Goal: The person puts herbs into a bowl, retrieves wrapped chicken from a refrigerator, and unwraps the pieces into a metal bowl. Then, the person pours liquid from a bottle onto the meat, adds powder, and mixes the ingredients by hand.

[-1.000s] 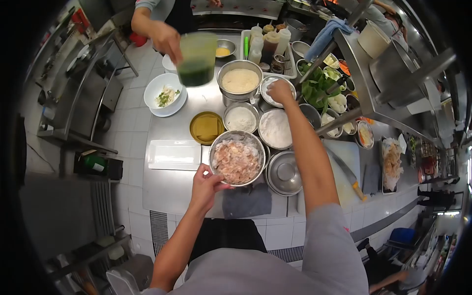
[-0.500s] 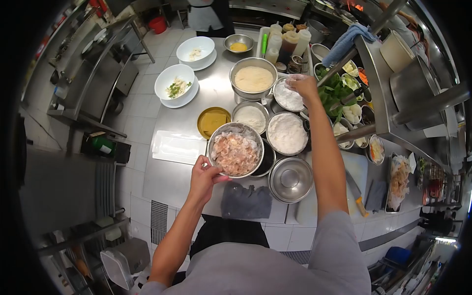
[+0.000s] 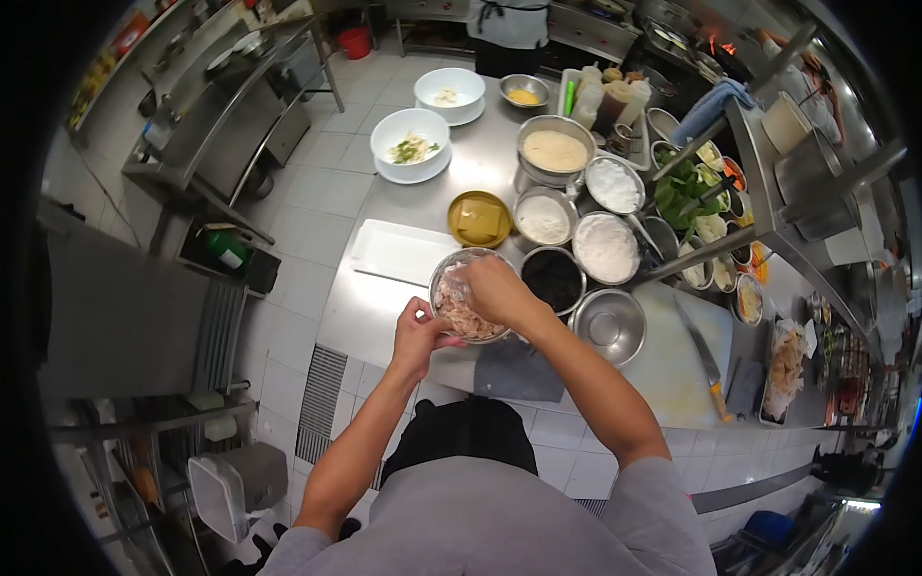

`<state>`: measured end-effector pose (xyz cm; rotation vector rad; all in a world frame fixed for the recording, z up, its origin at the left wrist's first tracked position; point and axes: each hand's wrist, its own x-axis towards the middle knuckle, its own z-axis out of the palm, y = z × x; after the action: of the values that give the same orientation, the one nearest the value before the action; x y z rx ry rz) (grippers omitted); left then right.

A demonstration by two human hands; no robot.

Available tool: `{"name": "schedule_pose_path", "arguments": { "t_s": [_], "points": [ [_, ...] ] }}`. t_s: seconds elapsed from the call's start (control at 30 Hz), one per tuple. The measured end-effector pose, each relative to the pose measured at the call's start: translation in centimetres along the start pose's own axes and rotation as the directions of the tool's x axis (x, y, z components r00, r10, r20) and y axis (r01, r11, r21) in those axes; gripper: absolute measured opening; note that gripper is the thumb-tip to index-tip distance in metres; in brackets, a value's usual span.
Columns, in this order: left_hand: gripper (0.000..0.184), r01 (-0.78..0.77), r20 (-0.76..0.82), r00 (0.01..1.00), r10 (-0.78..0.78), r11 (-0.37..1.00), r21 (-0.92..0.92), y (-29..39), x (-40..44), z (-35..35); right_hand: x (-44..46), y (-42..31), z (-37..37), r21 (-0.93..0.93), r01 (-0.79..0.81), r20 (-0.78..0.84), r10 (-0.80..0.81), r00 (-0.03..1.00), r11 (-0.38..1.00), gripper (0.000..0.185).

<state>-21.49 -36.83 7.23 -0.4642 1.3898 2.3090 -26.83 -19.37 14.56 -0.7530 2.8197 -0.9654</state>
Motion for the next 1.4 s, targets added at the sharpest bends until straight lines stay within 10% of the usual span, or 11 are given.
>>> {"name": "schedule_pose_path", "arguments": {
  "t_s": [0.2, 0.43, 0.73, 1.13, 1.4],
  "points": [
    [0.029, -0.007, -0.076, 0.997, 0.005, 0.999, -0.038, -0.9, -2.1, -5.8, 0.2, -2.1, 5.0, -0.022, -0.132, 0.104, 0.133, 0.986, 0.991, 0.038],
    [0.029, -0.024, -0.076, 0.997, 0.023, 1.000, -0.014, -6.4, -1.7, -10.7, -1.9, -1.6, 14.3, -0.281, -0.356, 0.208, 0.419, 0.884, 0.891, 0.083],
    [0.028, 0.107, 0.023, 0.994, -0.107, 0.994, 0.002, -5.6, -1.1, -9.1, -2.9, -1.3, 14.3, -0.357, -0.235, 0.077, 0.280, 0.957, 0.904, 0.049],
    [0.027, 0.145, 0.075, 0.986, -0.146, 0.989, 0.016, -5.6, 1.7, -8.4, -2.5, 2.4, 8.5, 0.113, -0.345, 0.225, 0.314, 0.922, 0.932, 0.082],
    [0.026, 0.069, 0.148, 0.984, -0.100, 0.976, 0.205, -5.0, 2.7, -7.9, -3.2, 1.2, 12.9, -0.291, -0.457, 0.066, 0.495, 0.867, 0.840, 0.067]
  ]
}}
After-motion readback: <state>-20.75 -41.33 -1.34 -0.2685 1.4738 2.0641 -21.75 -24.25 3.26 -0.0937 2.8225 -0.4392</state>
